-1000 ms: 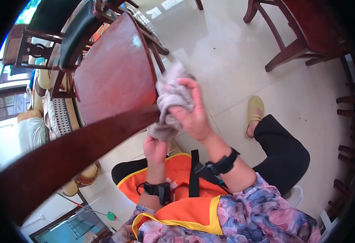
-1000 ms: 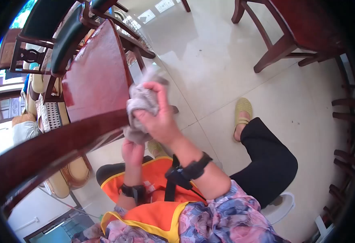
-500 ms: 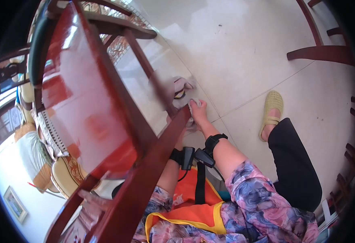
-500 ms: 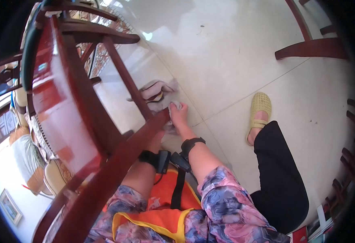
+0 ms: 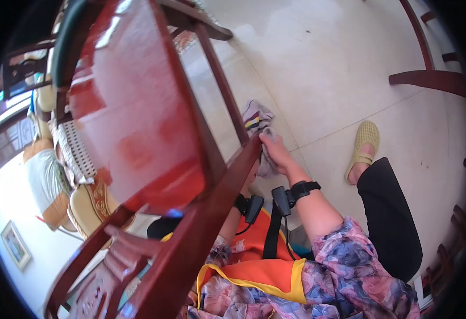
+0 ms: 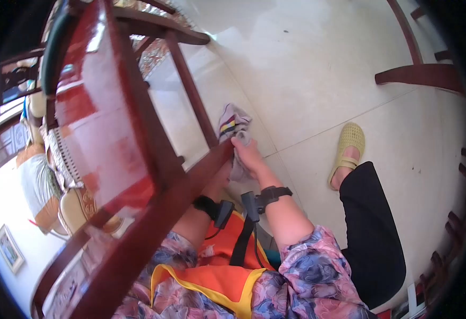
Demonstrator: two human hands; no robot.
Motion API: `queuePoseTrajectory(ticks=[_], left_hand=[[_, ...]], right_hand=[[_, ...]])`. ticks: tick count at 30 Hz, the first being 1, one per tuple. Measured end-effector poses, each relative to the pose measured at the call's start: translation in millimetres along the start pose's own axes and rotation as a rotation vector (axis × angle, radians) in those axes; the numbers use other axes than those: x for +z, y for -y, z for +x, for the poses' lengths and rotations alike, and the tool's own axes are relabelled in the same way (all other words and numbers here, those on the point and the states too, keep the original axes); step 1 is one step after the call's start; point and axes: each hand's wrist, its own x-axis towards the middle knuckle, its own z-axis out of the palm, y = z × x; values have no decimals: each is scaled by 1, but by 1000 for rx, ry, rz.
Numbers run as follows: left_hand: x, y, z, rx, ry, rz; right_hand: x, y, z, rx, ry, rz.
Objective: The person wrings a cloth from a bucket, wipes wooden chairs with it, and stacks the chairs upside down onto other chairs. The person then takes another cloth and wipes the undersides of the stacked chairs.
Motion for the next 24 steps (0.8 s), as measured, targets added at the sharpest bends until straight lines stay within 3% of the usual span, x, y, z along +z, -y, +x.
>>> queuePoseTrajectory(ticks=[2, 4, 7, 9, 10, 11, 13, 15, 16, 19, 20, 21, 22, 24], left_hand=[[1, 1, -36, -15, 31, 36], [5, 3, -61, -186, -1, 82], [8, -38, -102, -195, 60, 278], [6, -69, -136, -2, 119, 471], [14, -91, -162, 102, 119, 453], [19, -107, -184, 209, 119, 438], [8, -99, -209, 307, 132, 352], [3, -114, -252, 213, 209, -310], [-3, -119, -273, 264, 200, -303], [-12, -147, -332, 558, 57, -194], [-12, -159, -358, 718, -36, -83], [-16, -169, -378, 873, -131, 21], [-22, -178, -388, 924, -128, 12], [-20, -221, -406, 1529, -399, 285]], right_hand=[[-11, 10, -36, 118, 349, 345], [-18, 25, -72, 71, 360, 272], [-36, 39, -121, 7, 323, 156], [-45, 44, -136, -151, 459, -95], [-54, 53, -148, -231, 603, -16], [-59, 71, -170, -272, 610, -24], [-68, 100, -222, -332, 778, 64], [-67, 114, -266, -482, 796, 28], [-66, 121, -288, -577, 763, 12], [-66, 133, -341, -797, 702, 134], [-63, 135, -353, -880, 809, 299], [-54, 144, -370, -933, 822, 267], [-42, 152, -393, -987, 862, 416], [-26, 183, -435, -1000, 1007, 634]])
